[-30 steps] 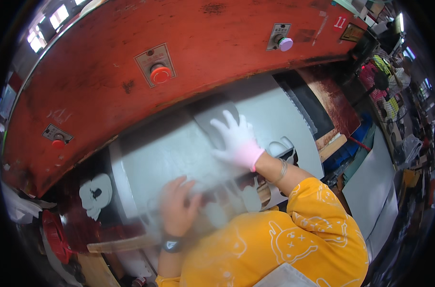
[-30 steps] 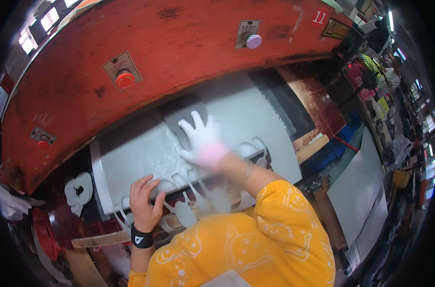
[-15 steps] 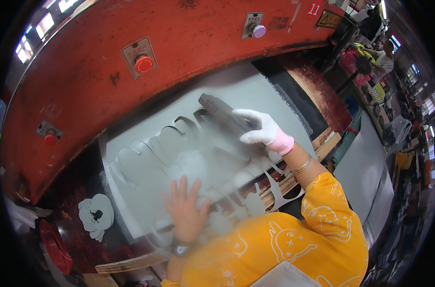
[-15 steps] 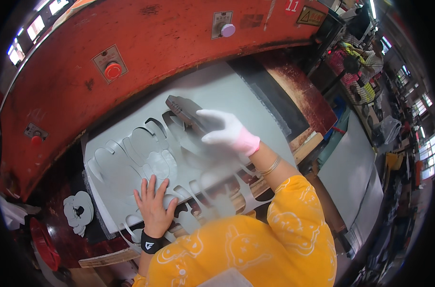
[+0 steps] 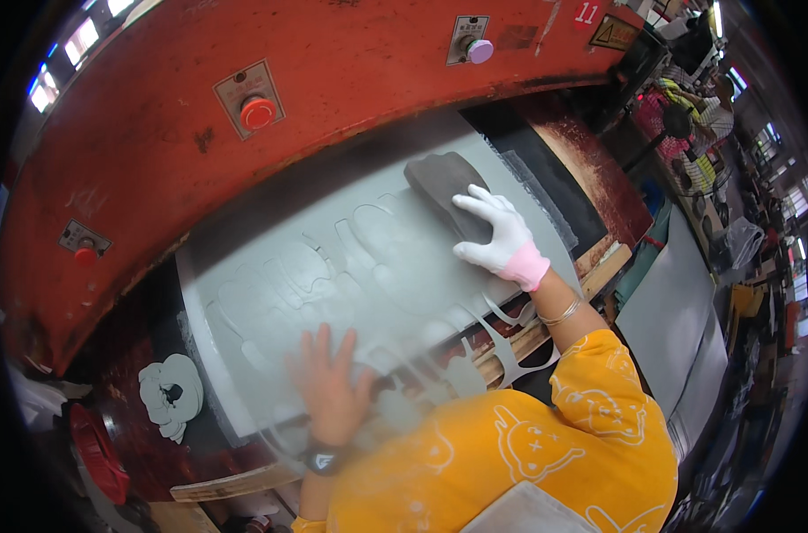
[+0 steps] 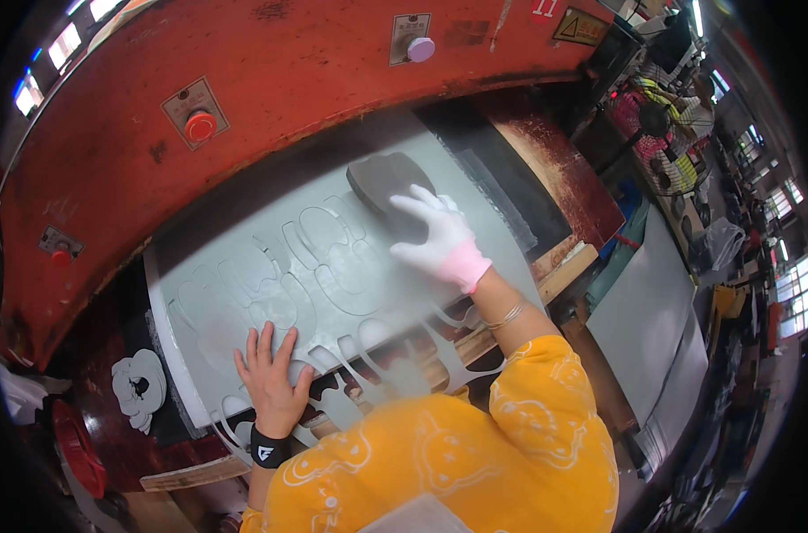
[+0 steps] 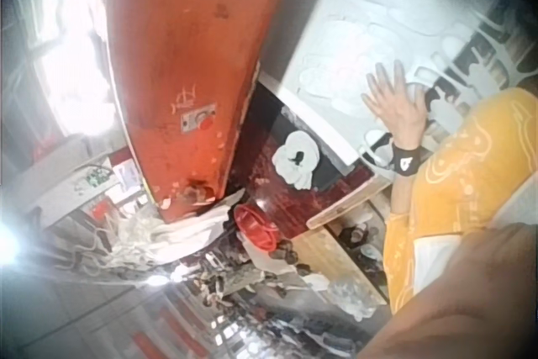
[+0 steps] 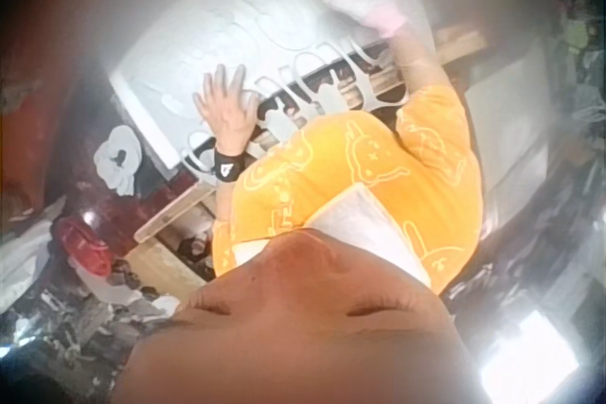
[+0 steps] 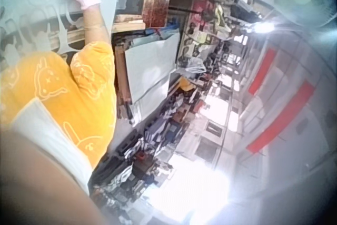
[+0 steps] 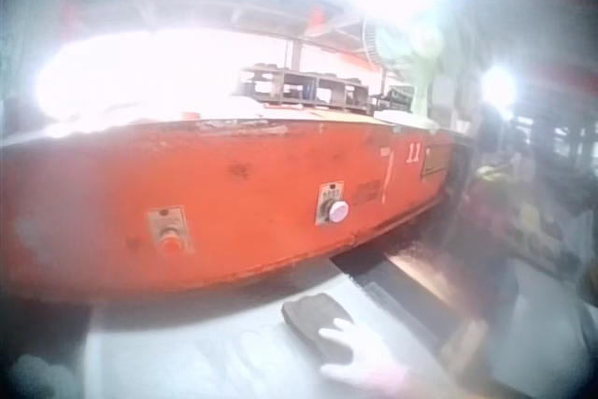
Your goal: The person stacks and aligns several large gray sheets, then feeds them one by one into a red hydraulic guillotine cutter. After each cut, the person removes the cut pieces and sets them aside, repeating the process for multiple sheets.
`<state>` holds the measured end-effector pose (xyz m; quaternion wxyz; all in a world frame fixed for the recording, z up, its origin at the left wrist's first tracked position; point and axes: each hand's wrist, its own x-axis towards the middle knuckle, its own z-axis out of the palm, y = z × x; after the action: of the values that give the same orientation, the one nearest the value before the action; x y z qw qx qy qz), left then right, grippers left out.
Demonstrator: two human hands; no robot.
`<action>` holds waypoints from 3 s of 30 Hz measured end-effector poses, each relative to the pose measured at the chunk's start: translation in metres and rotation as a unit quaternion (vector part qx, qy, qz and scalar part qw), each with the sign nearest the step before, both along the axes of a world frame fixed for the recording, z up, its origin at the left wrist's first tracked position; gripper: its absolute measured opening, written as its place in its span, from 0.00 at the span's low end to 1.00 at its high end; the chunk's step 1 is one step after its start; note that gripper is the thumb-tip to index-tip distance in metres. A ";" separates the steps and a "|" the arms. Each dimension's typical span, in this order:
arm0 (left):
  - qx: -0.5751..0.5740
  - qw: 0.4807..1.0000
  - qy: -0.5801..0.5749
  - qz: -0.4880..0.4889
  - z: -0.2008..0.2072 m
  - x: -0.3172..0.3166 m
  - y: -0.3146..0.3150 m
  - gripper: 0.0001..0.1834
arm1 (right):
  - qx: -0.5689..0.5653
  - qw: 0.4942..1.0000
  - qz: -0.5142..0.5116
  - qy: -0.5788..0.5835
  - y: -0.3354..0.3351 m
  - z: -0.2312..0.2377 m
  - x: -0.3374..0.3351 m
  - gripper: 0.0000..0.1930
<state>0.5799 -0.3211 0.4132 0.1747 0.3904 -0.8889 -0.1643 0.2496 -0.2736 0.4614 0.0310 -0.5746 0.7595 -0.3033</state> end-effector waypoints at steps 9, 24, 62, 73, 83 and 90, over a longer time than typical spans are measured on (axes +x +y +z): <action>0.066 0.984 0.160 0.039 0.002 0.009 -0.002 0.18 | -0.046 0.987 -0.045 0.148 -0.022 -0.023 0.006 0.22; -0.021 0.986 0.146 0.074 -0.020 -0.035 -0.046 0.09 | -0.502 0.837 -0.164 0.140 -0.184 0.069 -0.134 0.36; -0.018 0.993 0.003 0.114 -0.007 -0.034 -0.054 0.12 | 0.245 0.944 -0.218 -0.030 -0.006 0.013 -0.148 0.33; 0.027 0.993 0.109 -0.048 0.040 -0.037 -0.007 0.19 | 0.125 0.985 0.002 0.119 -0.035 0.000 -0.018 0.41; 0.060 0.992 0.043 -0.102 0.025 -0.016 0.035 0.27 | -0.100 0.781 0.035 -0.615 0.038 0.011 -0.083 0.28; 0.007 0.896 0.349 -0.275 0.155 0.107 0.030 0.15 | -0.210 0.840 -0.017 -0.500 0.083 -0.001 -0.137 0.30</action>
<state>0.6870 -0.2912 0.5682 0.4186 0.0491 -0.8415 -0.3380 0.1128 -0.1909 0.4607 0.2795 -0.3245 0.5685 -0.7024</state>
